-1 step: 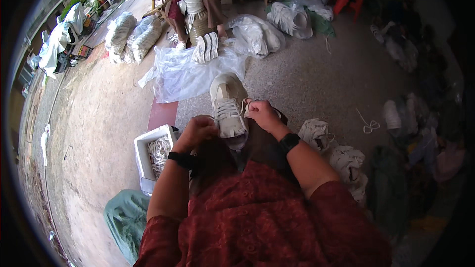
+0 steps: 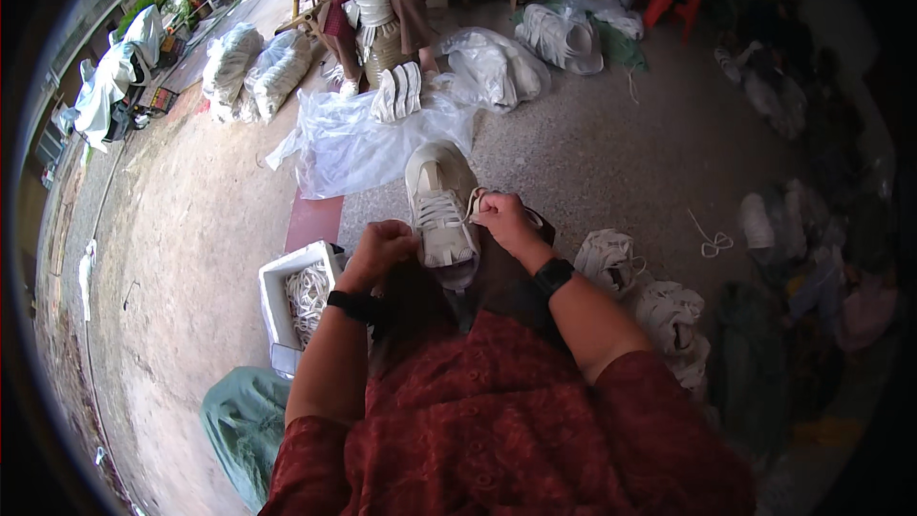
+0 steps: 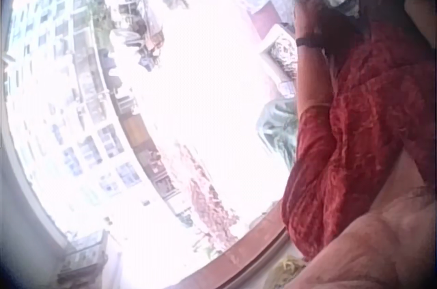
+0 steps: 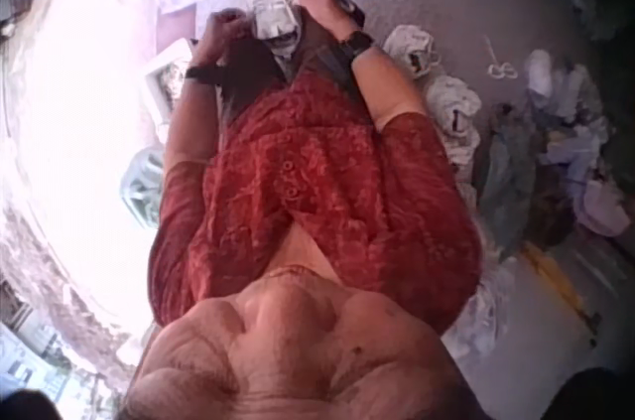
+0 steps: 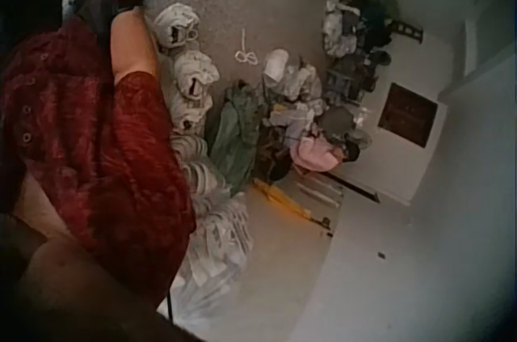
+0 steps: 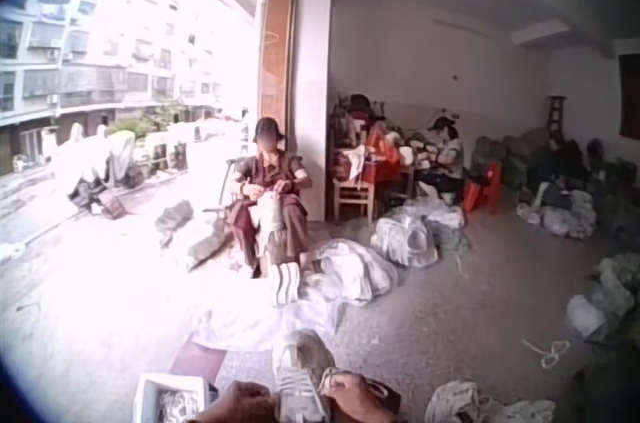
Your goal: Lacing a white sneaker in a shoe manufacturing facility.
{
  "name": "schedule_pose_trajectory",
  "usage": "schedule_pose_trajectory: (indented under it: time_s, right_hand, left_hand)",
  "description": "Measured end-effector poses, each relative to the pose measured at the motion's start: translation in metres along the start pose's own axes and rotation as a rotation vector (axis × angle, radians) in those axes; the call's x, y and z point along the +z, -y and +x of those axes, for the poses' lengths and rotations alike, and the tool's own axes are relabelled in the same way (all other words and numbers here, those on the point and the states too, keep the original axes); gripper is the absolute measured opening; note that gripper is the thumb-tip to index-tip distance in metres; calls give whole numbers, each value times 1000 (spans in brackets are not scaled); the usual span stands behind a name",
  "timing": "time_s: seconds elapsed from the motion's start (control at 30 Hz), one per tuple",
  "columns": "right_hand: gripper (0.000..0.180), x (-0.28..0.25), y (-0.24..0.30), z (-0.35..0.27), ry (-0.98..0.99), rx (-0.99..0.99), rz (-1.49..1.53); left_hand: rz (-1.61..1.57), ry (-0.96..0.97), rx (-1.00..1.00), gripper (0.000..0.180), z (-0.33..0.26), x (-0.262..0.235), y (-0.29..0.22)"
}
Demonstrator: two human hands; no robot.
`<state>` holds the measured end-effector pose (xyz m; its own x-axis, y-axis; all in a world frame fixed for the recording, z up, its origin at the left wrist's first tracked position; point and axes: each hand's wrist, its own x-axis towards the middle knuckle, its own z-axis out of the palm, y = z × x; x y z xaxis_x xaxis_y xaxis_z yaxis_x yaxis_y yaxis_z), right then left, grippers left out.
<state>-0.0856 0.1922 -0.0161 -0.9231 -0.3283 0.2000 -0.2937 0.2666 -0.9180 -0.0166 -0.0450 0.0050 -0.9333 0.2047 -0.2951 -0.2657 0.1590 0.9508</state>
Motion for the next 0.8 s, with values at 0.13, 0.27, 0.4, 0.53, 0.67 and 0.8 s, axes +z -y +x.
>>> schedule_pose_trajectory:
  time_s: [0.13,0.27,0.4,0.53,0.67,0.8]
  right_hand:
    - [21,13,-3,0,-98,-36,16]
    - [22,17,-8,6,-57,99,-114]
    - [17,24,-17,14,-56,159,-214]
    - [10,31,-17,6,-267,85,-329]
    - [12,36,-21,-13,-312,-118,-320]
    - [12,29,-2,-12,-200,312,290]
  left_hand:
    - [-56,-189,49,5,14,5,11]
    - [-66,-211,54,5,16,4,18]
    - [-80,-210,49,9,17,6,19]
    - [-66,-280,66,10,17,7,26]
    - [-44,-307,77,10,17,10,28]
    - [-60,-312,53,10,16,8,28]
